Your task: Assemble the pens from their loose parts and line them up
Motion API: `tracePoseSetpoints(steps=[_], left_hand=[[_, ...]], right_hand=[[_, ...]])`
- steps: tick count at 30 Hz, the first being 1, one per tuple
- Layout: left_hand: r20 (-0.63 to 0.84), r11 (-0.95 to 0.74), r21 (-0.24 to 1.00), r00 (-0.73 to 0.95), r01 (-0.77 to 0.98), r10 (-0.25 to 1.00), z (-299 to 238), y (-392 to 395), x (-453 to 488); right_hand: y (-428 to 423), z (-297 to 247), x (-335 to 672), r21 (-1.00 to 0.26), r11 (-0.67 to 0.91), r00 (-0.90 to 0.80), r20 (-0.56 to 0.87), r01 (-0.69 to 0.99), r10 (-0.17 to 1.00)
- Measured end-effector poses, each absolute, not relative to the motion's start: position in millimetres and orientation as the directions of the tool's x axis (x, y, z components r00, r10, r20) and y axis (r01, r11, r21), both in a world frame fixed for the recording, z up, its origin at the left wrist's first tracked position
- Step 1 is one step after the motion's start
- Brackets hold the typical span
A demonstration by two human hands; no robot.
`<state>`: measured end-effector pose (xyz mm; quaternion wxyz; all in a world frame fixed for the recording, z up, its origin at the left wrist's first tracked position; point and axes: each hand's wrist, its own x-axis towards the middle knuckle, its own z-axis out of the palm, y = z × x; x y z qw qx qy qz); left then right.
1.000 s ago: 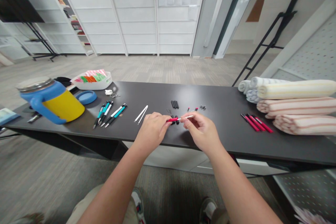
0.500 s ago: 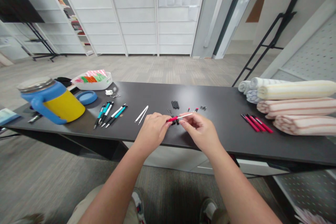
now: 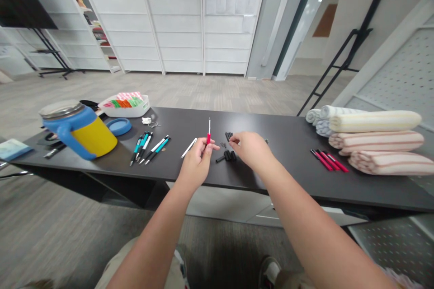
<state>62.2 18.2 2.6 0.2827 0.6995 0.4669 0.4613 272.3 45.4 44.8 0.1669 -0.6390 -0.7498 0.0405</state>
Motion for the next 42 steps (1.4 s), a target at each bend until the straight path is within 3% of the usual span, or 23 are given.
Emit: tracePoseSetpoints(steps=[9,17,24,27,30,35,42], left_hand=[[0.389,-0.416,0.832,0.146,0.368,0.909,4,20,61],[0.397,-0.418,0.835,0.135,0.357,0.908,4,21,62],[0.438,-0.480,0.753,0.201,0.450,0.876,6,19,62],[0.471,-0.546,0.673,0.280,0.499,0.836,5,19,64],[0.504,-0.620,0.560,0.369,0.549,0.781,3,18,68],[0.475,-0.646,0.418,0.453,0.638,0.754,-1,16,72],[0.445,-0.612,0.394,0.440,0.686,0.780,3,17,76]], right_hand=[[83,43,254,-0.170,0.205,-0.196,0.071,0.964,0.978],[83,42,253,-0.216,0.184,-0.174,0.065,0.959,0.983],[44,56,273,-0.400,0.111,-0.019,0.227,0.910,0.974],[14,43,289,-0.761,0.201,0.096,0.326,0.617,0.940],[-10,21,297,-0.892,0.260,0.242,0.362,0.370,0.900],[-22,-6,302,-0.932,0.309,0.390,0.359,0.187,0.848],[-11,-9,305,-0.896,0.108,0.259,0.238,0.432,0.936]])
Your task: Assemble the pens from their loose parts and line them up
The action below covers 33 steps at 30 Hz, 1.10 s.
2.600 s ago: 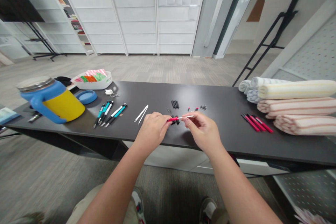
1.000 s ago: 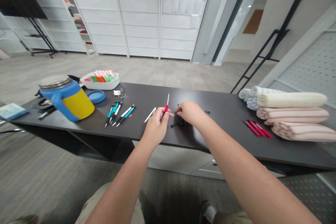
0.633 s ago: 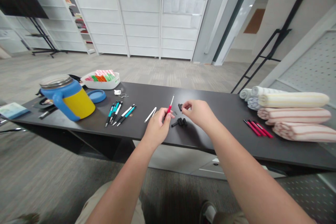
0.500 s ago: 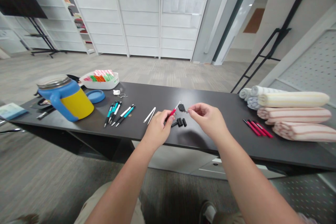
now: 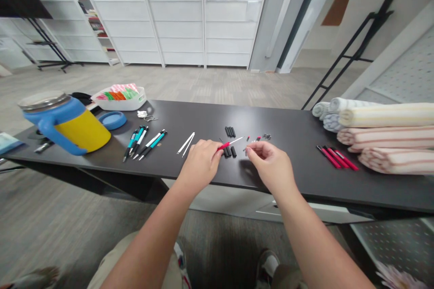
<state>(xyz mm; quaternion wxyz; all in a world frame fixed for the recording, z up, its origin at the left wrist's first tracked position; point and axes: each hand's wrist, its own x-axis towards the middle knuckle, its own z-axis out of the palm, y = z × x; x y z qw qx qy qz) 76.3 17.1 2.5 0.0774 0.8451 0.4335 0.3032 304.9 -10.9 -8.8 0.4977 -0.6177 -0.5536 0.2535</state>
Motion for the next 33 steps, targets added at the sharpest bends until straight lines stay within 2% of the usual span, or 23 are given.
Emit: tracePoseSetpoints(steps=[5,12,16,22,27,33], left_hand=[[0.450,-0.604,0.397,0.426,0.691,0.785,1,18,75],[0.454,-0.613,0.456,0.423,0.646,0.784,2,17,74],[0.463,-0.667,0.456,0.483,0.589,0.743,6,14,73],[0.431,-0.760,0.412,0.628,0.502,0.648,12,7,73],[0.436,-0.786,0.354,0.654,0.507,0.618,10,6,76],[0.421,-0.800,0.305,0.680,0.517,0.600,9,5,78]], right_hand=[[-7,-11,304,-0.867,0.104,0.209,0.232,0.488,0.950],[-3,-20,306,-0.921,0.093,0.194,0.177,0.378,0.965],[-3,-18,304,-0.940,0.070,0.199,0.143,0.334,0.970],[-5,-13,301,-0.978,0.090,0.173,0.123,0.187,0.977],[-4,-13,301,-0.994,0.098,0.080,0.101,0.042,0.992],[-3,-11,299,-0.996,0.082,0.036,0.082,-0.020,0.996]])
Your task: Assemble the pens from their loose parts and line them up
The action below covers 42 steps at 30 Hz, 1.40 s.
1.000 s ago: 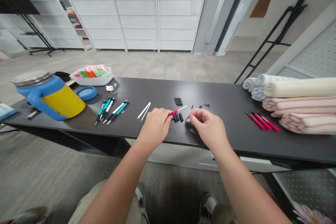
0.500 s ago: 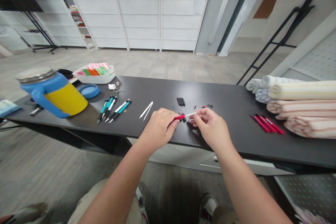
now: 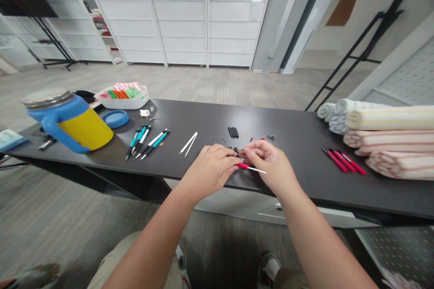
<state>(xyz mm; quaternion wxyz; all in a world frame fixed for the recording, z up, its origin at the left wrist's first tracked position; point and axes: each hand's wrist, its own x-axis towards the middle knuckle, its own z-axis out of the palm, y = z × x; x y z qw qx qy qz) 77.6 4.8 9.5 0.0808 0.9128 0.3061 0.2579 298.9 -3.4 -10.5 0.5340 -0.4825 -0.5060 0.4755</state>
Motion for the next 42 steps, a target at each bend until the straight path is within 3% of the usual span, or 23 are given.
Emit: tracePoseSetpoints(steps=[15,25,39,42], left_hand=[[0.449,-0.791,0.295,0.653,0.536,0.610,6,6,79],[0.449,-0.773,0.331,0.630,0.541,0.633,9,6,78],[0.469,-0.777,0.337,0.620,0.532,0.629,4,8,77],[0.477,-0.761,0.360,0.595,0.539,0.647,4,9,77]], right_hand=[[3,-17,300,-0.980,0.168,-0.053,0.163,0.107,0.985],[-1,-7,295,-0.924,0.205,-0.087,0.187,0.323,0.979],[-1,-10,297,-0.922,0.206,-0.085,0.188,0.329,0.978],[-4,-8,298,-0.876,0.210,-0.068,0.201,0.434,0.977]])
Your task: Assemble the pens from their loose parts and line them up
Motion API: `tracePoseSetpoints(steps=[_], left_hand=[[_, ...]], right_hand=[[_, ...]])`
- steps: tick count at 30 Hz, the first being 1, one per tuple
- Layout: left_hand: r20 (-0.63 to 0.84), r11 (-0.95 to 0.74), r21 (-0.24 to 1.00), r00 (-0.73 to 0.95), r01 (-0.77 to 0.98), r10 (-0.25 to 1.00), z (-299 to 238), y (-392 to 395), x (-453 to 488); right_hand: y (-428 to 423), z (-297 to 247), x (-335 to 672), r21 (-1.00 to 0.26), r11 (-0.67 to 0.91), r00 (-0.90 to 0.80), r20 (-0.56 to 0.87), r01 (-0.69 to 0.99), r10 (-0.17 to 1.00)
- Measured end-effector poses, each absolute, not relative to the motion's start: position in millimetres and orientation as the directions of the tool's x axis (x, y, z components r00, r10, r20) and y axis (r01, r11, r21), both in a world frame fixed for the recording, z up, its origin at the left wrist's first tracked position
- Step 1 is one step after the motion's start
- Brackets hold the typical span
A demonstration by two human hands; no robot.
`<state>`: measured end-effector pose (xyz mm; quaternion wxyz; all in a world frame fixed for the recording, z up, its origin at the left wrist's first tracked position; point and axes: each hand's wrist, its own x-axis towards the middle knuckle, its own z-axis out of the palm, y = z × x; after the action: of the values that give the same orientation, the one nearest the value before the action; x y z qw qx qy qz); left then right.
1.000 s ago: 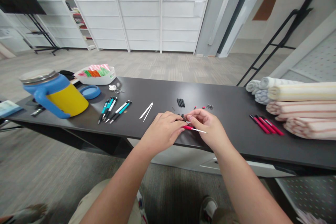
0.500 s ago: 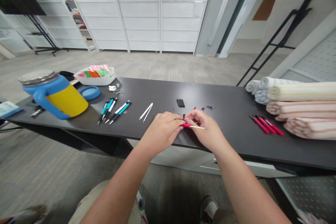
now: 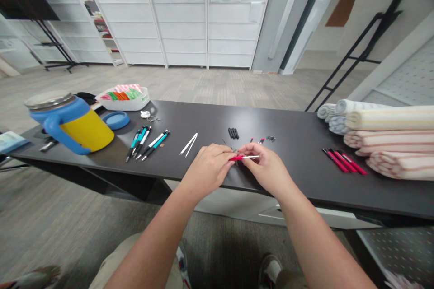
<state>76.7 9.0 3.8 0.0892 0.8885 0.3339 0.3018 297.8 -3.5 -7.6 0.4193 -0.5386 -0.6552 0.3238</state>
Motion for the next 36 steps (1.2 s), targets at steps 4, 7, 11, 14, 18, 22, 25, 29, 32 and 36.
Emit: tracePoseSetpoints(steps=[4,7,11,14,18,22,25,29,32,36], left_hand=[[0.493,-0.742,0.395,0.556,0.542,0.669,3,11,76],[0.504,-0.730,0.425,0.530,0.536,0.682,1,15,74],[0.541,-0.722,0.466,0.480,0.512,0.690,0,19,73],[0.567,-0.721,0.487,0.450,0.492,0.690,2,20,72],[0.575,-0.738,0.482,0.466,0.471,0.673,6,17,72],[0.546,-0.779,0.468,0.557,0.417,0.626,7,15,71],[0.543,-0.797,0.465,0.587,0.385,0.600,7,14,70],[0.538,-0.803,0.470,0.603,0.366,0.589,8,13,69],[0.531,-0.809,0.469,0.620,0.353,0.578,8,13,69],[0.539,-0.758,0.472,0.533,0.451,0.652,7,17,69]], right_hand=[[-8,-4,297,-0.812,0.191,-0.031,0.209,0.552,0.977],[-9,-3,294,-0.784,0.231,-0.052,0.246,0.576,0.968],[-9,-5,289,-0.672,0.298,-0.125,0.294,0.678,0.948],[-9,-6,287,-0.605,0.363,-0.179,0.343,0.709,0.922],[-12,-4,289,-0.692,0.305,-0.079,0.339,0.654,0.938],[-14,-2,294,-0.777,0.291,-0.041,0.325,0.559,0.945],[-13,-3,296,-0.765,0.363,-0.111,0.362,0.532,0.925],[-13,-3,297,-0.717,0.411,-0.166,0.389,0.563,0.906],[-15,-2,296,-0.738,0.356,-0.115,0.358,0.573,0.927],[-18,-2,296,-0.840,0.253,0.095,0.336,0.479,0.937]])
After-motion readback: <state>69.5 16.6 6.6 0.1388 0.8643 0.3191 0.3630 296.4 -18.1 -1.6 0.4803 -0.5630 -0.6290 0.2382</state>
